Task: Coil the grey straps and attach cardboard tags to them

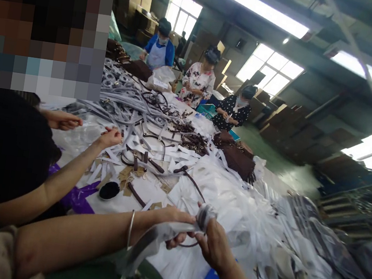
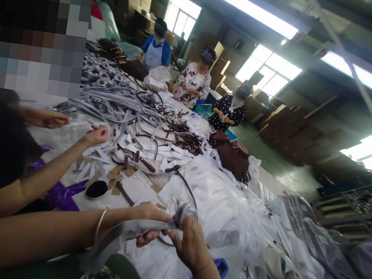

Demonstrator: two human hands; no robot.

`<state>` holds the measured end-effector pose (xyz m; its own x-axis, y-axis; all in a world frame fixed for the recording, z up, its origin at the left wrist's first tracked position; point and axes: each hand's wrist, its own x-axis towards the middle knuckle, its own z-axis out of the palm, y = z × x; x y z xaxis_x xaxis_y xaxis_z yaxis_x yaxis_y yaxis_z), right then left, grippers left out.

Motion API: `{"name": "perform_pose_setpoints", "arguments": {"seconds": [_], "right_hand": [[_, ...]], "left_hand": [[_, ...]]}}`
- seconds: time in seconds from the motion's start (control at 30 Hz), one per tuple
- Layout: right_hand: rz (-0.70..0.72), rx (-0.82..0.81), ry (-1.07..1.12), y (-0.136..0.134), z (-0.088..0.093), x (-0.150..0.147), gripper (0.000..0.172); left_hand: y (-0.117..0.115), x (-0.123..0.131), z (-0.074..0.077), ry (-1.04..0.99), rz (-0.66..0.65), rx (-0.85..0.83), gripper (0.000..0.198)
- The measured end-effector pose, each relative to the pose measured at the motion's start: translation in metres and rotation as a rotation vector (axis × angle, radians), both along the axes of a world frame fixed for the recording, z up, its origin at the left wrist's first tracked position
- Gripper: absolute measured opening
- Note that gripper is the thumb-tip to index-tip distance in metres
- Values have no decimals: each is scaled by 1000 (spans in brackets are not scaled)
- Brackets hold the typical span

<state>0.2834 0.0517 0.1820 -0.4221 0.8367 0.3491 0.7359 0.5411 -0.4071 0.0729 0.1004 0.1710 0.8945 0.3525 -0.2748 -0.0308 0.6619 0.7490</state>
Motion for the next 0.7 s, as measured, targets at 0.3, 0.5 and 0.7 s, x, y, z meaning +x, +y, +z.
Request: {"name": "perform_pose_setpoints", "arguments": {"seconds": [0.3,0.5,0.7], "right_hand": [[-150,-1049,714,-36,-13,-42,41],[-135,-1172,1086,-43,0,-55,47],[-507,-1010,1495,-18,-21,-60,45]], "left_hand": [[1,-19,12,-136,277,213,42],[9,-19,21,-63,69,789,47],[-16,16,-27,14,538,422,43]]}}
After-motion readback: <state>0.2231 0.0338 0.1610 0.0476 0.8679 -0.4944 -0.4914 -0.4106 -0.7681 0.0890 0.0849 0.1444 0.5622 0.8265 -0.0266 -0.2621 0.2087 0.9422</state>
